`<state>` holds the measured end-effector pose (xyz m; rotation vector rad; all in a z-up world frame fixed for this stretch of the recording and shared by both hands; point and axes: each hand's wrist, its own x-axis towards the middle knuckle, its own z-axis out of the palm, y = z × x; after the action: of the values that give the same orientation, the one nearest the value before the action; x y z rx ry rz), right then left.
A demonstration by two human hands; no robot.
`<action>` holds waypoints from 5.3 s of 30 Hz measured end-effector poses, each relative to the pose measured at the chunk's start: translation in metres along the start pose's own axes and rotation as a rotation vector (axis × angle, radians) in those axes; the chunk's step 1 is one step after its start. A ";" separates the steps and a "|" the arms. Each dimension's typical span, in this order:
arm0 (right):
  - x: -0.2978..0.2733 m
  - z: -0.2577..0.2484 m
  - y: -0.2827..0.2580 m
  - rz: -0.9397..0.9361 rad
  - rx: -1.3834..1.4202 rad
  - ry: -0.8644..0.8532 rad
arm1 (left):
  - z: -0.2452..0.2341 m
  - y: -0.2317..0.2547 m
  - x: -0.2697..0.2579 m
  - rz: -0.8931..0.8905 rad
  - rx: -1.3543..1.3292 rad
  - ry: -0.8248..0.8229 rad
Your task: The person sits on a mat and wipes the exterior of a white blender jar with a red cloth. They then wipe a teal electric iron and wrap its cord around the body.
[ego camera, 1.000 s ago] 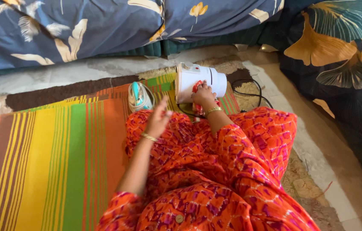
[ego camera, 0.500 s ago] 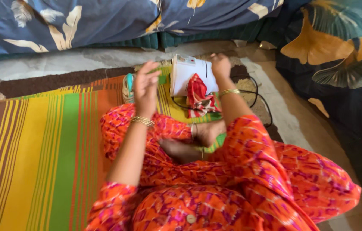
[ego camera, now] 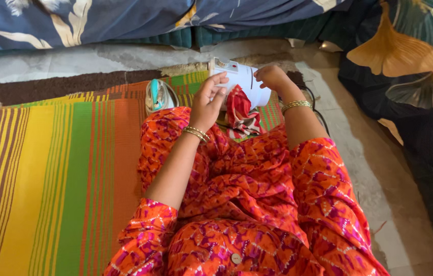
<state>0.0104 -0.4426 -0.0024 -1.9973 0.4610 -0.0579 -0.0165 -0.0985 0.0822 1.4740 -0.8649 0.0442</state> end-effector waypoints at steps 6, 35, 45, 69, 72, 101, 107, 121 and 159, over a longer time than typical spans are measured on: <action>0.025 0.044 0.005 -0.068 -0.306 -0.062 | -0.010 -0.036 -0.003 -0.047 0.214 -0.009; -0.008 0.009 0.052 -0.015 0.749 0.523 | -0.100 -0.072 -0.076 -0.143 1.004 0.213; 0.000 -0.040 0.055 -0.094 1.307 0.720 | 0.000 -0.105 0.031 -0.057 0.590 0.048; -0.005 -0.020 0.053 -0.010 0.788 0.472 | 0.073 -0.124 0.068 0.049 0.898 -0.065; -0.019 -0.021 0.038 0.108 0.740 0.313 | 0.056 -0.123 0.064 -0.023 0.791 -0.141; 0.011 0.088 -0.011 -0.303 -0.478 0.427 | 0.032 -0.199 0.078 -0.563 0.353 0.009; 0.014 0.074 -0.006 -0.325 -0.471 0.389 | 0.032 -0.180 0.074 -0.543 0.487 -0.107; -0.004 0.084 -0.019 -0.417 -0.369 0.147 | 0.015 -0.194 0.079 -0.369 0.266 0.142; -0.014 0.053 -0.054 -0.235 -0.310 -0.194 | 0.029 -0.197 0.077 -0.383 0.163 0.259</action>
<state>0.0264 -0.3717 0.0226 -2.3277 0.1119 0.0653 0.1272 -0.1896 -0.0460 1.7214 -0.3688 0.0198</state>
